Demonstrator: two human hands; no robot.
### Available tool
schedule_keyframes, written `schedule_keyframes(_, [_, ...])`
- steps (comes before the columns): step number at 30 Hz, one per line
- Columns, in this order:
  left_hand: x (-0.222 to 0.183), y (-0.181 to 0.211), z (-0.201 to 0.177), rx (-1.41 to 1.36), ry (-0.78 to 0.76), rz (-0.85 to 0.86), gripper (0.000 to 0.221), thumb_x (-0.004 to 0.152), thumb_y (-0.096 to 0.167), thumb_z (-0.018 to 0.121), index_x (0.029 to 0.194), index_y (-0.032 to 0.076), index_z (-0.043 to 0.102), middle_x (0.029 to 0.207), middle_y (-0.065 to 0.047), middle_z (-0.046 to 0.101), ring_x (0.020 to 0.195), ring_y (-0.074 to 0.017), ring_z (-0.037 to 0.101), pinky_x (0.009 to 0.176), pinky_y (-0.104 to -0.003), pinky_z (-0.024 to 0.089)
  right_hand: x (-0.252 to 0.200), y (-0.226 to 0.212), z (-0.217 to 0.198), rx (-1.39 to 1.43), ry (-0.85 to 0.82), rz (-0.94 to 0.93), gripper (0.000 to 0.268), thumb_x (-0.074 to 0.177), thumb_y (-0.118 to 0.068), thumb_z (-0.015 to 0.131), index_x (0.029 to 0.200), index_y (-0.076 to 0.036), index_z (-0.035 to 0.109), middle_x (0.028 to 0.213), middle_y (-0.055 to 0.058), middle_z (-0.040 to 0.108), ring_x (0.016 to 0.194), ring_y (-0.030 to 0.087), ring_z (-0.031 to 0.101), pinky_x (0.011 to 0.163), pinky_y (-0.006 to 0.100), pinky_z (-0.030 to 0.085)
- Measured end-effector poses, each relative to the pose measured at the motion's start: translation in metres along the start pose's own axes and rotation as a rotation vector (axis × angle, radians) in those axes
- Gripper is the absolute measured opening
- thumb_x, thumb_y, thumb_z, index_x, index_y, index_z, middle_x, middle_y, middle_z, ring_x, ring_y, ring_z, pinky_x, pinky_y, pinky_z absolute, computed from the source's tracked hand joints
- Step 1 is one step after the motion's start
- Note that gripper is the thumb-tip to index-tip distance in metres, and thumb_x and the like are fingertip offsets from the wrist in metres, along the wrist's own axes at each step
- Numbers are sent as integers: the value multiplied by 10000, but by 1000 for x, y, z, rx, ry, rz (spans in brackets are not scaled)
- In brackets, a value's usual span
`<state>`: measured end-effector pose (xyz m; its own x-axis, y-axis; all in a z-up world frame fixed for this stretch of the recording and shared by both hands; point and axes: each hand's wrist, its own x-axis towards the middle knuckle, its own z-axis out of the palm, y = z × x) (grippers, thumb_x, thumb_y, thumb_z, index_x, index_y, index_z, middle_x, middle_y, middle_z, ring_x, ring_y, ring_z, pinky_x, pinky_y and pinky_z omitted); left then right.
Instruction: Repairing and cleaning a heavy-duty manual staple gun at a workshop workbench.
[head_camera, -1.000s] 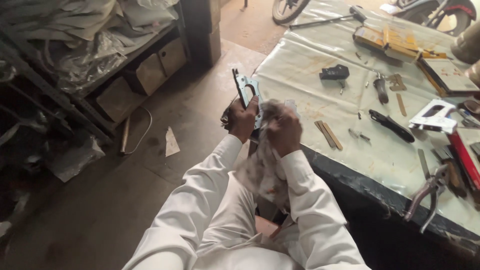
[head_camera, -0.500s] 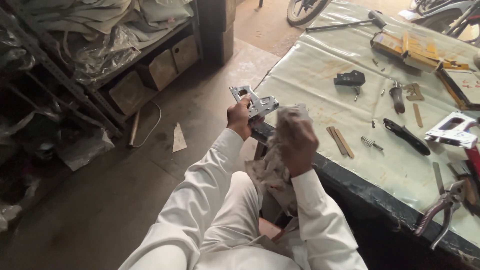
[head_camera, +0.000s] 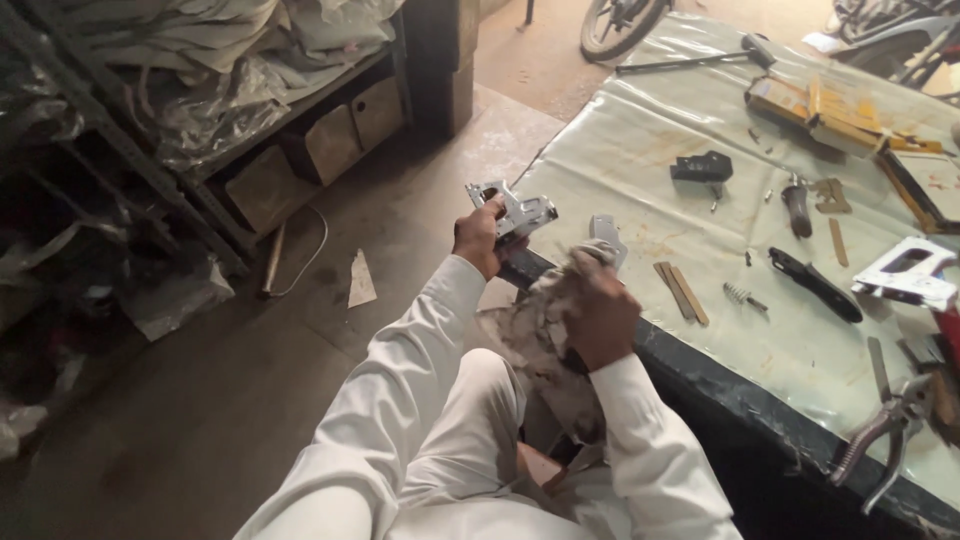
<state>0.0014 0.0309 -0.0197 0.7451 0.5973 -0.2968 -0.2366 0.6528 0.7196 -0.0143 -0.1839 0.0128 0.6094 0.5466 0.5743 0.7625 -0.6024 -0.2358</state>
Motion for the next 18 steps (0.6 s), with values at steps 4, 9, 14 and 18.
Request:
schedule_keyframes(4, [11,5,-10,18,50,-121,288,961,295,639,1107,47,637,971,-97,688,793,-252,707,653,-440,643,-12,8,-9,344,231,-2,297,948,-74,665,1238,-119,712,1125,168,724,916,378,734,766,434,579])
schedule_keyframes(9, [21,3,-23,6,-18,-148,298,974,335,628,1121,76,622,923,-91,673,754,-237,682,644,-432,631,-14,17,-8,540,276,-34,299,930,32,655,1210,-45,724,1152,173,724,1019,323,736,862,367,569])
schedule_keyframes(14, [21,7,-27,22,-94,-190,278,974,362,617,1076,104,604,816,-68,625,694,-224,656,616,-432,624,2,26,6,784,211,388,182,1024,-73,717,1195,-32,765,934,138,692,832,146,578,742,297,481])
schedule_keyframes(18, [3,10,-13,80,-80,-177,296,977,355,616,1085,79,615,846,-70,663,726,-213,666,627,-444,637,47,-5,-6,808,334,-115,226,1005,-30,634,1207,-54,733,1294,134,675,1234,224,659,1018,349,549])
